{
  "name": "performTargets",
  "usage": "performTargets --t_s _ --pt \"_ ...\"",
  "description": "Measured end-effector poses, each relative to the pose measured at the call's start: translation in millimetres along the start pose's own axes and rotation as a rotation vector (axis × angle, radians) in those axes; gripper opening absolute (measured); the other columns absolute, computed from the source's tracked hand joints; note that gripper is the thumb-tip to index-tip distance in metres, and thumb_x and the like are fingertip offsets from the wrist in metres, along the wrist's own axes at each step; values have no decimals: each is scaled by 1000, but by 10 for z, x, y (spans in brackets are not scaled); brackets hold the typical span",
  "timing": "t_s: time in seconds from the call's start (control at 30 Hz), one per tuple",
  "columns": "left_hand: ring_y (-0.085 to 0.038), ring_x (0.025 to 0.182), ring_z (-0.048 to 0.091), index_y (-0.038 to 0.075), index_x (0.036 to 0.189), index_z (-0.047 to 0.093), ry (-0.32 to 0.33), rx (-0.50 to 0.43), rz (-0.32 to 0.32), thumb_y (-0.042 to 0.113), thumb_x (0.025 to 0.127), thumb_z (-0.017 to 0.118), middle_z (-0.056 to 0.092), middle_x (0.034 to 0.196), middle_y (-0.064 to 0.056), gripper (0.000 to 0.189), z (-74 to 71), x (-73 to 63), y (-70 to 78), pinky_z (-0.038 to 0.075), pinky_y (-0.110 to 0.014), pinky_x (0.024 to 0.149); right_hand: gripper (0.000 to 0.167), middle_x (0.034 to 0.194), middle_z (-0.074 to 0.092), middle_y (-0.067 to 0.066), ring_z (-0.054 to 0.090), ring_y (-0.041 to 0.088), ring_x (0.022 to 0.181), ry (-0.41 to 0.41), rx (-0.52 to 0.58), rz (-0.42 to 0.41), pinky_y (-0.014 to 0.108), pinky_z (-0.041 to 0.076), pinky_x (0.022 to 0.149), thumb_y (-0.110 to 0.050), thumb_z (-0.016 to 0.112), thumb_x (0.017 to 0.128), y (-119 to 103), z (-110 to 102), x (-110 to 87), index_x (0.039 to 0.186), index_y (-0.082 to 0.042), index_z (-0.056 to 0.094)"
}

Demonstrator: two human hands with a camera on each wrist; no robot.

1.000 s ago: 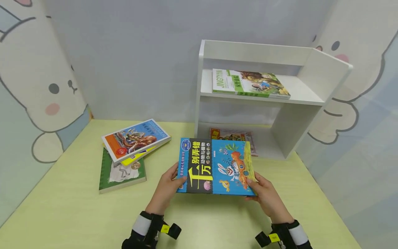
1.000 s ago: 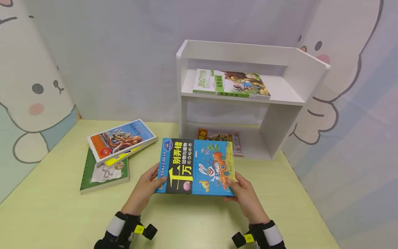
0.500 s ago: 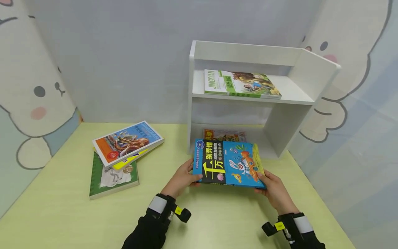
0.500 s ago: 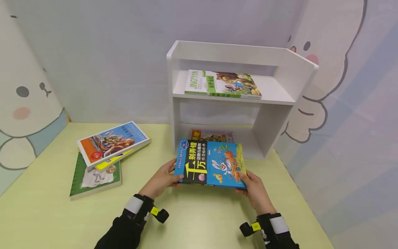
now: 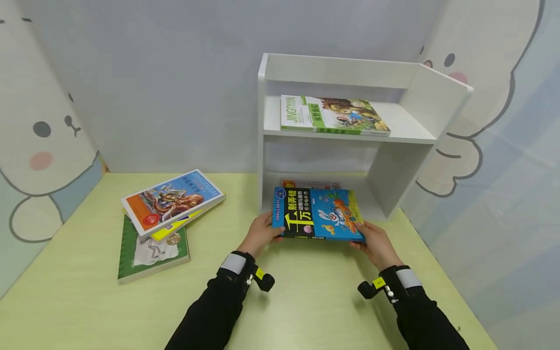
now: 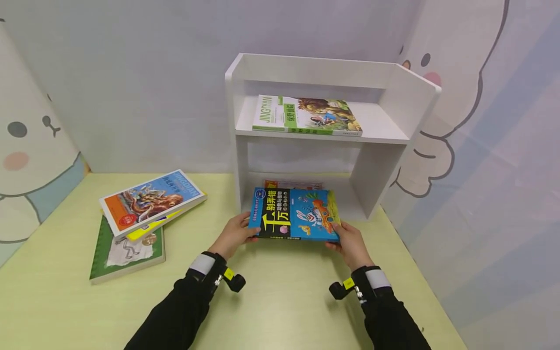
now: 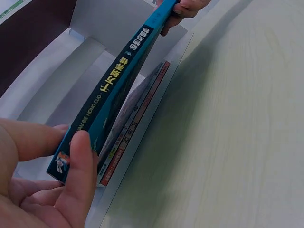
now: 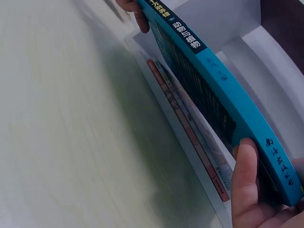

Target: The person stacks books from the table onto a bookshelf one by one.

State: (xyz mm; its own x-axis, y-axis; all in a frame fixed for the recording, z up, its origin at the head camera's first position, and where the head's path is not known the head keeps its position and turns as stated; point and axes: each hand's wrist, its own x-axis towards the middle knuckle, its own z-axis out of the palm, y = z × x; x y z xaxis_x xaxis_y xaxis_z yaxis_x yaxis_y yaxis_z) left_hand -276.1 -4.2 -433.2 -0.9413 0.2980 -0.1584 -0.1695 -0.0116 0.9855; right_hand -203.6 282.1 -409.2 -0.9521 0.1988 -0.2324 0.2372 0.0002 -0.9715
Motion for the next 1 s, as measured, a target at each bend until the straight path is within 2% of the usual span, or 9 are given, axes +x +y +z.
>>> performTargets --t_s 0.13,0.23,0.33,0.43,0.6,0.77,0.87,0.93,1.0 --pt "-36 119 56 -4 151 23 17 -11 -1 -4 92 61 39 147 -26 70 3 70 6 57 -30 76 57 90 59 0 60 6 68 7 26 25 20 54 66 -23 35 107 25 23 99 152 5 15" --pt "-35 124 52 -1 152 23 19 -9 7 -2 90 65 36 150 -23 75 -6 101 13 55 -35 86 57 91 59 1 61 7 69 5 46 34 20 54 67 -24 34 107 38 31 145 153 5 14" --pt "-36 133 43 0 152 23 26 16 36 -6 84 68 33 152 -22 81 -24 123 -1 47 -41 99 58 91 58 2 61 7 70 12 53 25 20 54 68 -27 35 107 31 55 177 152 5 17" --pt "-36 138 36 0 151 26 44 42 75 -12 80 68 32 152 -23 83 -38 155 -40 41 -44 105 62 99 55 5 62 9 74 22 70 24 20 54 71 -27 39 106 13 92 196 153 4 14" --pt "-38 136 38 -2 148 32 100 37 104 -16 79 64 34 150 -25 77 -15 212 -87 46 -43 100 76 123 44 16 64 10 82 8 144 10 22 54 81 -10 49 101 0 128 204 155 -4 -4" --pt "-39 133 42 -5 144 35 166 4 106 -20 78 58 37 148 -28 72 57 279 -83 52 -42 92 80 139 32 28 64 9 88 -27 116 -40 22 52 85 7 49 95 14 115 259 154 -2 -5" --pt "-39 129 46 -7 141 40 235 51 114 -18 78 60 43 143 -28 67 101 311 -87 50 -43 94 77 139 34 30 63 8 88 -4 64 -59 21 53 83 6 49 96 28 113 319 155 0 0" --pt "-37 125 51 -8 137 45 286 109 114 -15 78 63 49 138 -27 61 125 310 -89 50 -43 94 74 131 41 27 63 8 86 21 35 -65 21 54 80 6 50 96 49 110 358 154 1 5" --pt "-37 115 58 -7 136 47 300 128 83 -12 80 65 52 137 -25 58 145 284 -93 52 -42 90 71 119 51 23 64 9 82 52 5 -53 22 55 76 5 52 96 81 101 386 154 1 11"
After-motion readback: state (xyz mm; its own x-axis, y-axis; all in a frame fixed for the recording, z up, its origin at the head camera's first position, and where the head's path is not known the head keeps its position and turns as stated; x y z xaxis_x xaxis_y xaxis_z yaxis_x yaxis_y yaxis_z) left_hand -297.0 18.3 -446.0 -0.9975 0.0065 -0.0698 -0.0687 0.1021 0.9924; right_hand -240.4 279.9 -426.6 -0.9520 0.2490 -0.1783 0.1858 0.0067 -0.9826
